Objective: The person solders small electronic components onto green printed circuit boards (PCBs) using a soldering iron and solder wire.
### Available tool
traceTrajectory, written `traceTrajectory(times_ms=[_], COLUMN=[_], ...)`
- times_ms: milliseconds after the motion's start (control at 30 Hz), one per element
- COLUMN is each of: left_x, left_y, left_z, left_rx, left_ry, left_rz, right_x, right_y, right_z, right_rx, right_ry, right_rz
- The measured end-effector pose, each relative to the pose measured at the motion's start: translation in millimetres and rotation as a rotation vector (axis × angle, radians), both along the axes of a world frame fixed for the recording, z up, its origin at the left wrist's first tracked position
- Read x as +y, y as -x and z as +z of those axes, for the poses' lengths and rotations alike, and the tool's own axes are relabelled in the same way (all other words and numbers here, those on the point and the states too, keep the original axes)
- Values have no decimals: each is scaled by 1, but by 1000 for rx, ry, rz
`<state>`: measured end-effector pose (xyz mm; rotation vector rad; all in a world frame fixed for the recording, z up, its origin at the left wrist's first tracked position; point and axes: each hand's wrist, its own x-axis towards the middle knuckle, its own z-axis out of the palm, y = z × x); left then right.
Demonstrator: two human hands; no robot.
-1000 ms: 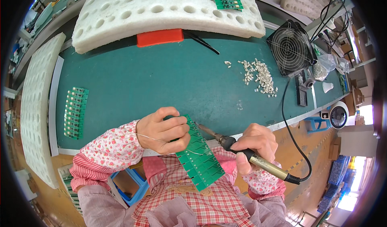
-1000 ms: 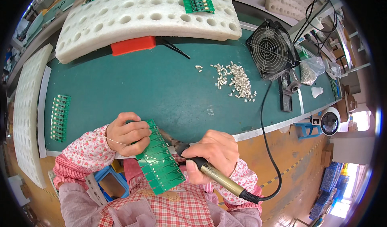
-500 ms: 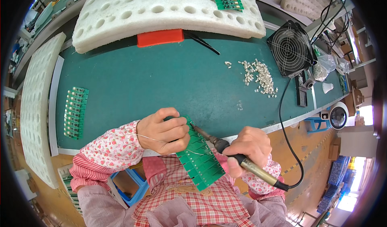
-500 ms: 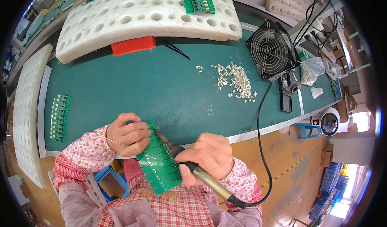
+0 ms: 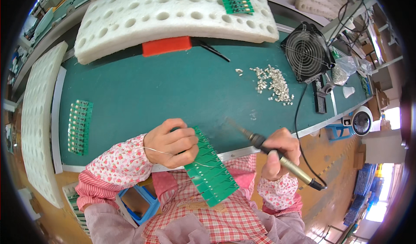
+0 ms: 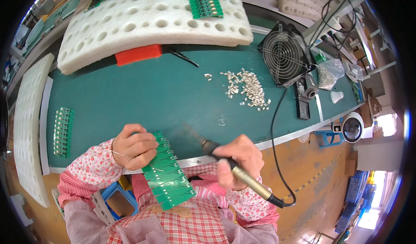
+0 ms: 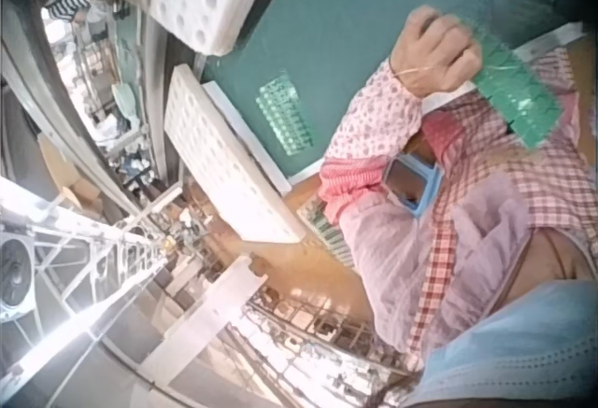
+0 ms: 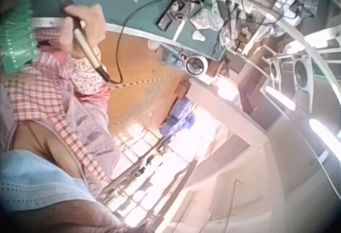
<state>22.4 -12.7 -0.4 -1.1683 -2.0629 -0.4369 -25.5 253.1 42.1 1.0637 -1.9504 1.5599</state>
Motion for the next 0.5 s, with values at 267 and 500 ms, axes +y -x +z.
traceTrajectory(times_ms=[267, 500], left_x=[11, 36], left_y=[3, 20], left_z=[-4, 17], left_rx=[-637, -1284], left_ry=[-740, -1360], left_rz=[51, 14], right_x=[29, 19], right_y=[19, 62], right_z=[-5, -26], right_rx=[-444, 124], right_ry=[38, -572], right_rz=[-393, -376])
